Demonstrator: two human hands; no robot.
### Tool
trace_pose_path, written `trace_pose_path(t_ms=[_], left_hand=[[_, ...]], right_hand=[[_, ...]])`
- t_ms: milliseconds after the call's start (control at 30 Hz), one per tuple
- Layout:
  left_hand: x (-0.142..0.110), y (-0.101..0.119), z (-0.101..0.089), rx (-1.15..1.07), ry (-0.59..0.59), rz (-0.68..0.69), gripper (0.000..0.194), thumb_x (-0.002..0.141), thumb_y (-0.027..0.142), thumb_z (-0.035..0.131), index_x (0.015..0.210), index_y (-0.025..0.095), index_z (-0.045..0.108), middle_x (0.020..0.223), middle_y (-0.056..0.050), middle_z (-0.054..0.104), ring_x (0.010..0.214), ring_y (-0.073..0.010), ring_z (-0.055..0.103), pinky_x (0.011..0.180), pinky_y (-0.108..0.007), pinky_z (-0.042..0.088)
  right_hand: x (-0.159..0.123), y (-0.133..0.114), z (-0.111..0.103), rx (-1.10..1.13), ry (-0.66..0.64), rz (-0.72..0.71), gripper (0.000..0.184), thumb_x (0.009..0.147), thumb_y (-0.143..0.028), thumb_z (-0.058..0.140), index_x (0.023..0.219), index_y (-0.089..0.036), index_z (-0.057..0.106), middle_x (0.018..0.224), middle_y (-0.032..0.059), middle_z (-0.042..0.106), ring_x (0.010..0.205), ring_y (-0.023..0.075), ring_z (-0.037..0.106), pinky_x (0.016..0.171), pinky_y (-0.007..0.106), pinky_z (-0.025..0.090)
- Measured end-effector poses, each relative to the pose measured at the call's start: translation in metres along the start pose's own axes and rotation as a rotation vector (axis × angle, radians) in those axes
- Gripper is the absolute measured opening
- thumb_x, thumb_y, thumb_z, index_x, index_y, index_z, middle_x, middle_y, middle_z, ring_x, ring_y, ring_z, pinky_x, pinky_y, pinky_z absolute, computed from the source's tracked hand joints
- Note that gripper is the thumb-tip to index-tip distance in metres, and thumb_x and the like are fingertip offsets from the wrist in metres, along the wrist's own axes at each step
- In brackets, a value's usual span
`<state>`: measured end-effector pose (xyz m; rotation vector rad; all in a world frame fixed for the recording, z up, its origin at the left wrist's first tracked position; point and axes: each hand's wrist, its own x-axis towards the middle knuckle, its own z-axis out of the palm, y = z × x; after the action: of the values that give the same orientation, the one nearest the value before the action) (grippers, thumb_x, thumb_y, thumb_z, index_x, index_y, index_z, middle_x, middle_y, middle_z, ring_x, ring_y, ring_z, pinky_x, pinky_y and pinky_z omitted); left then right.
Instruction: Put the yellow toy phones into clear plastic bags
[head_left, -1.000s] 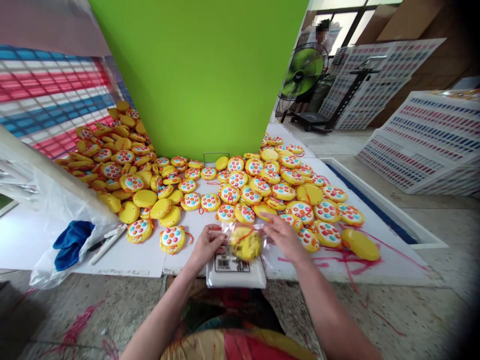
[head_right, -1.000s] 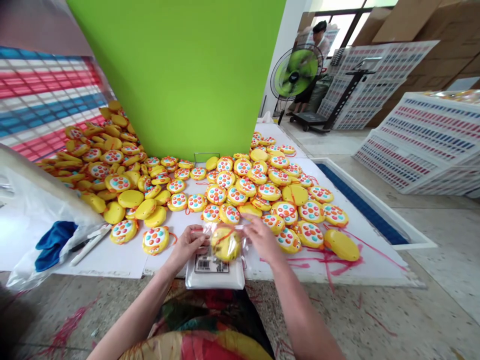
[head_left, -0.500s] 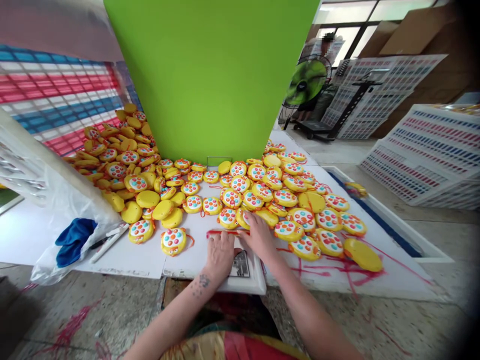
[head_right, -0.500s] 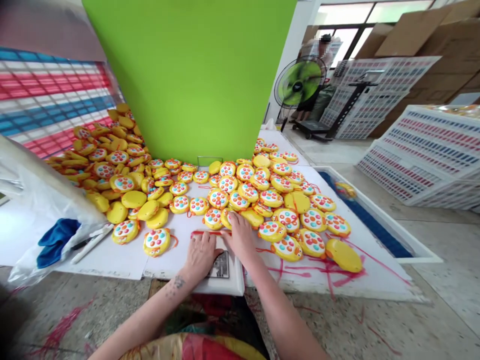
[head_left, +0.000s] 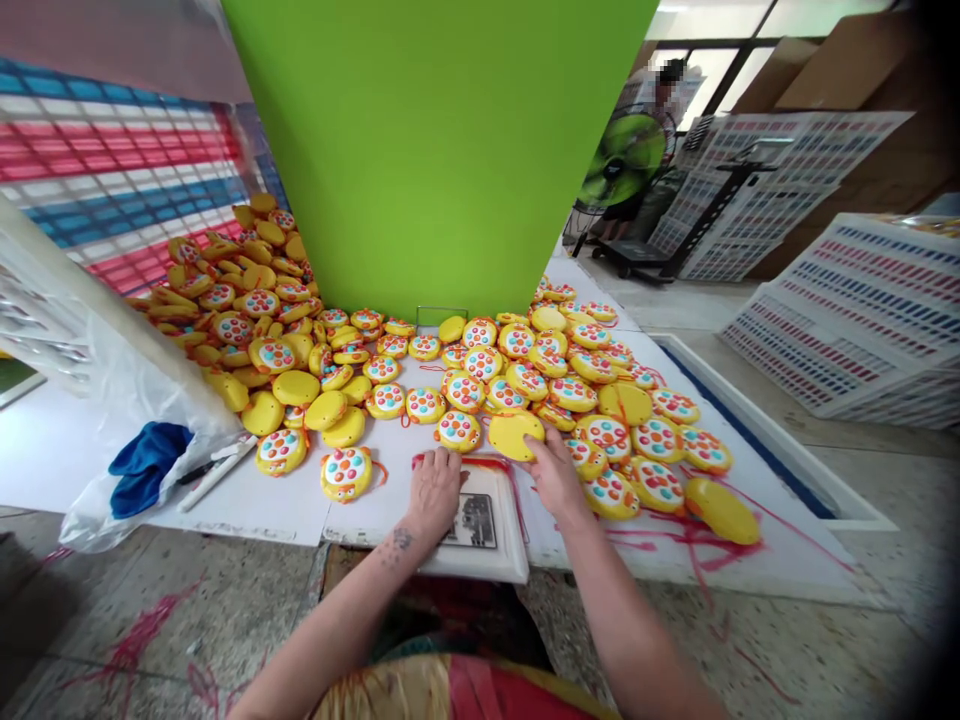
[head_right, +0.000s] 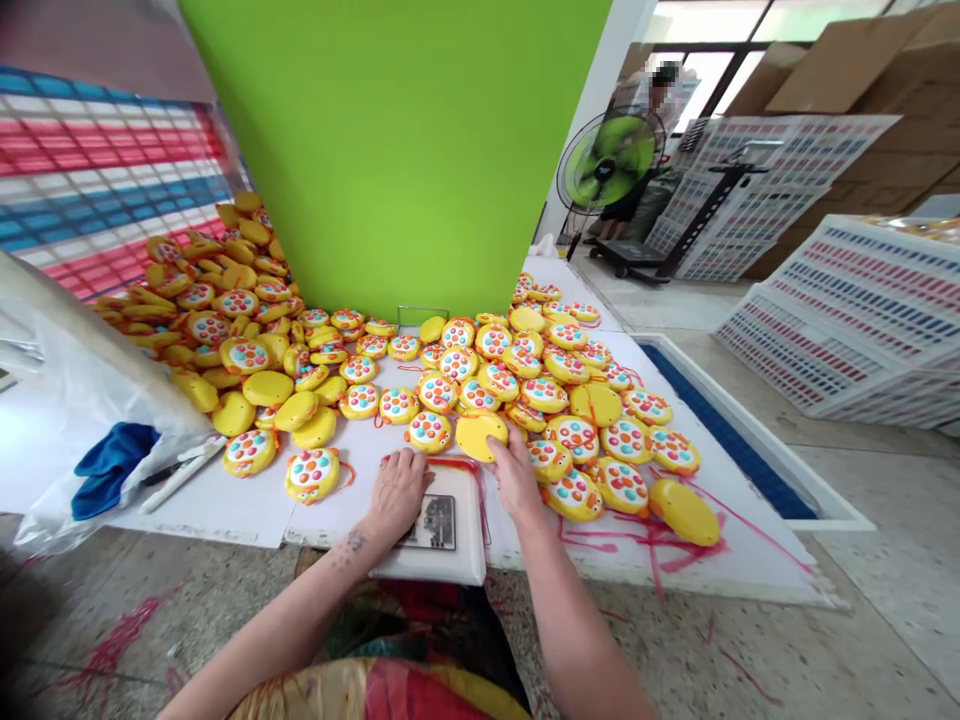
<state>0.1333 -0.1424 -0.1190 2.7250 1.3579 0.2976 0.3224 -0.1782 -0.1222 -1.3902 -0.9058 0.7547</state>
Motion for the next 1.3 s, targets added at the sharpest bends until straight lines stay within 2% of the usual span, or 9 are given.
trace_pose_path(t_ms=[100,233,500,633,767,867,1000,1100,1300], left_hand=[[0.006,0.000,0.000,0.013,-0.034,-0.026,0.016,0.091,0.030,0.049,0.100,0.017,0.054,0.100,-0.009,0.055,0.092,-0.0240,0.051,0.077,-0.036,0.040],[0.009,0.001,0.003,0.053,-0.022,-0.040,0.017,0.089,0.033,0.053,0.097,0.018,0.055,0.099,-0.009,0.056,0.092,-0.0260,0.050,0.078,-0.039,0.039],[0.001,-0.002,0.010,-0.014,0.122,0.086,0.016,0.095,0.025,0.040,0.094,0.016,0.054,0.089,-0.006,0.058,0.085,-0.0232,0.049,0.081,-0.039,0.037],[-0.003,-0.002,0.006,-0.033,0.165,0.210,0.017,0.094,0.022,0.042,0.105,0.017,0.053,0.096,-0.006,0.059,0.089,-0.0224,0.049,0.082,-0.038,0.037],[-0.005,-0.001,0.002,-0.043,0.207,0.291,0.012,0.093,0.021,0.045,0.091,0.018,0.056,0.089,-0.005,0.058,0.086,-0.0220,0.049,0.079,-0.037,0.038],[-0.007,-0.001,0.003,-0.060,0.262,0.277,0.011,0.092,0.020,0.047,0.088,0.018,0.057,0.086,-0.005,0.057,0.085,-0.0219,0.048,0.080,-0.039,0.038],[-0.007,-0.003,0.007,-0.141,0.329,0.189,0.008,0.090,0.024,0.051,0.091,0.019,0.058,0.095,-0.007,0.059,0.092,-0.0236,0.048,0.085,-0.043,0.040],[-0.004,-0.005,0.010,-0.255,0.334,0.142,0.008,0.090,0.025,0.053,0.093,0.019,0.057,0.111,-0.010,0.058,0.105,-0.0247,0.049,0.089,-0.045,0.042],[0.004,-0.009,0.008,-0.476,0.264,0.092,0.003,0.088,0.022,0.055,0.089,0.019,0.056,0.122,-0.010,0.057,0.115,-0.0233,0.049,0.097,-0.044,0.041]], right_hand=[[-0.005,-0.005,-0.007,0.136,-0.072,0.103,0.053,0.077,-0.036,0.061,0.127,-0.029,0.044,0.125,0.0041,0.058,0.108,0.0231,0.059,0.085,0.040,0.053],[-0.010,-0.009,-0.013,0.052,-0.101,0.051,0.064,0.068,-0.029,0.071,0.127,-0.026,0.045,0.121,0.0047,0.060,0.111,0.0228,0.057,0.095,0.040,0.048],[-0.007,-0.011,-0.023,-0.123,-0.264,0.013,0.047,0.074,-0.028,0.066,0.119,-0.024,0.055,0.122,0.0067,0.060,0.109,0.0228,0.059,0.092,0.038,0.050],[0.003,-0.014,-0.010,-0.075,-0.302,-0.052,0.052,0.074,-0.029,0.068,0.123,-0.025,0.052,0.126,0.0059,0.058,0.113,0.0218,0.057,0.092,0.037,0.050],[0.020,-0.014,0.008,-0.155,-0.315,-0.125,0.044,0.078,-0.034,0.065,0.119,-0.022,0.057,0.120,0.0065,0.062,0.109,0.0210,0.059,0.096,0.040,0.047],[0.028,-0.016,0.024,-0.331,-0.413,-0.201,0.035,0.085,-0.037,0.056,0.117,-0.024,0.063,0.122,0.0054,0.063,0.113,0.0213,0.057,0.101,0.041,0.043],[0.023,-0.020,0.046,-0.439,-0.579,-0.226,0.029,0.089,-0.040,0.049,0.101,-0.026,0.071,0.102,0.0022,0.072,0.095,0.0197,0.065,0.088,0.036,0.051],[0.019,-0.020,0.048,-0.458,-0.489,-0.246,0.029,0.090,-0.037,0.047,0.101,-0.024,0.071,0.106,0.0039,0.070,0.101,0.0198,0.063,0.092,0.035,0.049],[0.009,-0.011,0.014,-0.573,-0.172,-0.174,0.036,0.090,-0.040,0.043,0.104,-0.018,0.067,0.106,0.0124,0.069,0.100,0.0272,0.062,0.091,0.044,0.046]])
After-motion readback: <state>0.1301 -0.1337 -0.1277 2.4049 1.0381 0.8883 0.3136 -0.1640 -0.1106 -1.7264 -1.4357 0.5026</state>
